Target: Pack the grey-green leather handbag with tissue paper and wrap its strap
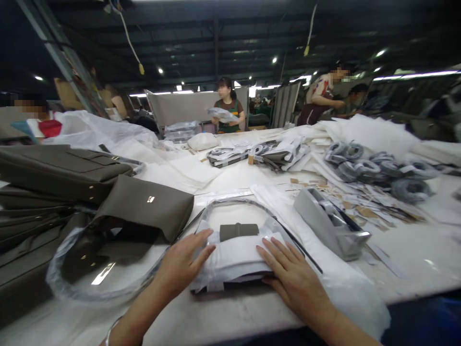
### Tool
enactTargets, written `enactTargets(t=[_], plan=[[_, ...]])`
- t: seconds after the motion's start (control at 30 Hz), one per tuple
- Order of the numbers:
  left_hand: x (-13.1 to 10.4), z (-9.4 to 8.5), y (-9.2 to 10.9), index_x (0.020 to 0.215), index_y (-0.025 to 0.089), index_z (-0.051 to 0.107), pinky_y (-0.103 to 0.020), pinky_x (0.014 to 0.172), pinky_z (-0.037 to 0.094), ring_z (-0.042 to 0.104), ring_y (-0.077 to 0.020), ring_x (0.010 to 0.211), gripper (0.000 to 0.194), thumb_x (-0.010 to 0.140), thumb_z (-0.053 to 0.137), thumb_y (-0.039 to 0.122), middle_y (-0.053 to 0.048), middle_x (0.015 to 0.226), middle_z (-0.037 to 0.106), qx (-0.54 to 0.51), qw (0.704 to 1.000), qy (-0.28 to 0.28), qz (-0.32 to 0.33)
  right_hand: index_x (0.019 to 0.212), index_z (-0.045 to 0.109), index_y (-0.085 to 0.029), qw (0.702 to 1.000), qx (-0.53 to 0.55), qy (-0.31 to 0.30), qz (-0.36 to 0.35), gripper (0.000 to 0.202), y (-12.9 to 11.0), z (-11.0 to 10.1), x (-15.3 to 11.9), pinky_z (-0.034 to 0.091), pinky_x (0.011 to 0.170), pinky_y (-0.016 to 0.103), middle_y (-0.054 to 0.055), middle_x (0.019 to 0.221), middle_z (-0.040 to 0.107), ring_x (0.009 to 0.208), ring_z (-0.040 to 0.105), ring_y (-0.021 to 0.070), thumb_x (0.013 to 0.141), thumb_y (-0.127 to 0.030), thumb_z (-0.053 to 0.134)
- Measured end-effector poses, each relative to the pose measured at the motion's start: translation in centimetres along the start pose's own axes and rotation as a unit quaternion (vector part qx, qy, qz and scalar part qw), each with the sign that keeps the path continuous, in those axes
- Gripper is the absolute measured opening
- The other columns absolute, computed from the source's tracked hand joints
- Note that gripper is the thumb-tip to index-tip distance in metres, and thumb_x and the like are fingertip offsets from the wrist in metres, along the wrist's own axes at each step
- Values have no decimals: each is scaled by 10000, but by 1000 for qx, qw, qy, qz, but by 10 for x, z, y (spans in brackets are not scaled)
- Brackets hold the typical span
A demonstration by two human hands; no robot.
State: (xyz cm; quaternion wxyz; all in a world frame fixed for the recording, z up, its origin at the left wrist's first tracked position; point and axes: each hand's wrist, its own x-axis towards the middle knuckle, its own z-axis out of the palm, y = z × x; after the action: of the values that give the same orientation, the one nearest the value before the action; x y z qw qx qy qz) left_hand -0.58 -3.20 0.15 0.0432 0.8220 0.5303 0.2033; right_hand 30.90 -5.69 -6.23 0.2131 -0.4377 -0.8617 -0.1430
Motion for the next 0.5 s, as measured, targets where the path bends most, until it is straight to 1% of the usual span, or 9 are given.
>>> enactTargets(t=[0.03, 0.1, 0.17, 0.23, 0.27, 0.33, 0.37, 0.43, 0.5], plan=[[5, -1, 4, 1366, 284, 564, -390, 1068, 478, 580, -229, 1263, 463, 997, 419, 524, -30, 1385, 600, 0, 1000, 23, 19, 1486, 427, -239, 1000, 10, -4, 9, 634, -2, -2, 0, 415, 1100, 507, 65, 1526, 465, 1382, 452, 296, 886, -229, 631], [14, 5, 13, 1455, 289, 457, -400, 1079, 462, 511, -242, 1333, 520, 985, 460, 513, -46, 1488, 493, 5, 995, 51, 85, 1486, 426, -232, 999, 26, -14, 23, 645, -5, -6, 1, 417, 1106, 513, 64, 1523, 469, 1382, 454, 295, 877, -251, 637], [21, 19, 18, 1494, 298, 388, -428, 1065, 472, 491, -263, 1348, 570, 973, 496, 504, -69, 1514, 452, 21, 987, 47, 153, 1482, 431, -207, 999, 34, -23, 28, 653, -7, -8, 2, 419, 1107, 526, 79, 1521, 470, 1380, 457, 303, 866, -262, 640], [23, 35, 20, 1502, 299, 367, -474, 1035, 492, 490, -285, 1344, 582, 973, 498, 506, -95, 1502, 459, 41, 982, 12, 184, 1477, 438, -189, 999, 31, -25, 27, 649, -7, -8, 3, 418, 1109, 528, 83, 1520, 468, 1380, 459, 305, 861, -253, 632], [22, 41, 20, 1503, 297, 360, -500, 1032, 489, 477, -292, 1352, 577, 980, 485, 506, -105, 1502, 455, 48, 982, -11, 183, 1481, 433, -188, 999, 23, -21, 21, 649, -6, -8, 2, 419, 1107, 521, 79, 1521, 465, 1378, 462, 303, 863, -244, 622], [18, 47, 23, 1513, 293, 335, -543, 1060, 451, 412, -300, 1393, 577, 992, 453, 513, -118, 1530, 406, 47, 985, -58, 153, 1503, 402, -193, 1000, -1, 1, -5, 667, -4, -4, -3, 423, 1096, 489, 64, 1523, 463, 1365, 480, 293, 869, -236, 603], [16, 46, 25, 1519, 292, 320, -554, 1086, 420, 373, -300, 1416, 588, 993, 445, 525, -121, 1549, 374, 36, 987, -80, 135, 1518, 378, -198, 999, -13, 21, -24, 683, -1, 0, -5, 422, 1087, 470, 57, 1520, 466, 1351, 497, 288, 872, -243, 595], [12, 41, 30, 1517, 295, 326, -557, 1123, 372, 327, -302, 1440, 624, 974, 454, 575, -119, 1563, 357, 0, 988, -108, 109, 1544, 334, -217, 996, -28, 67, -55, 716, 6, 12, -10, 405, 1077, 438, 40, 1492, 501, 1299, 549, 281, 876, -282, 582], [12, 34, 33, 1517, 297, 325, -554, 1161, 309, 280, -295, 1464, 650, 961, 453, 609, -112, 1580, 333, -41, 989, -110, 94, 1555, 310, -275, 992, -9, 107, -69, 720, 15, 30, -13, 389, 1072, 447, 19, 1431, 568, 1205, 622, 288, 878, -314, 552]])
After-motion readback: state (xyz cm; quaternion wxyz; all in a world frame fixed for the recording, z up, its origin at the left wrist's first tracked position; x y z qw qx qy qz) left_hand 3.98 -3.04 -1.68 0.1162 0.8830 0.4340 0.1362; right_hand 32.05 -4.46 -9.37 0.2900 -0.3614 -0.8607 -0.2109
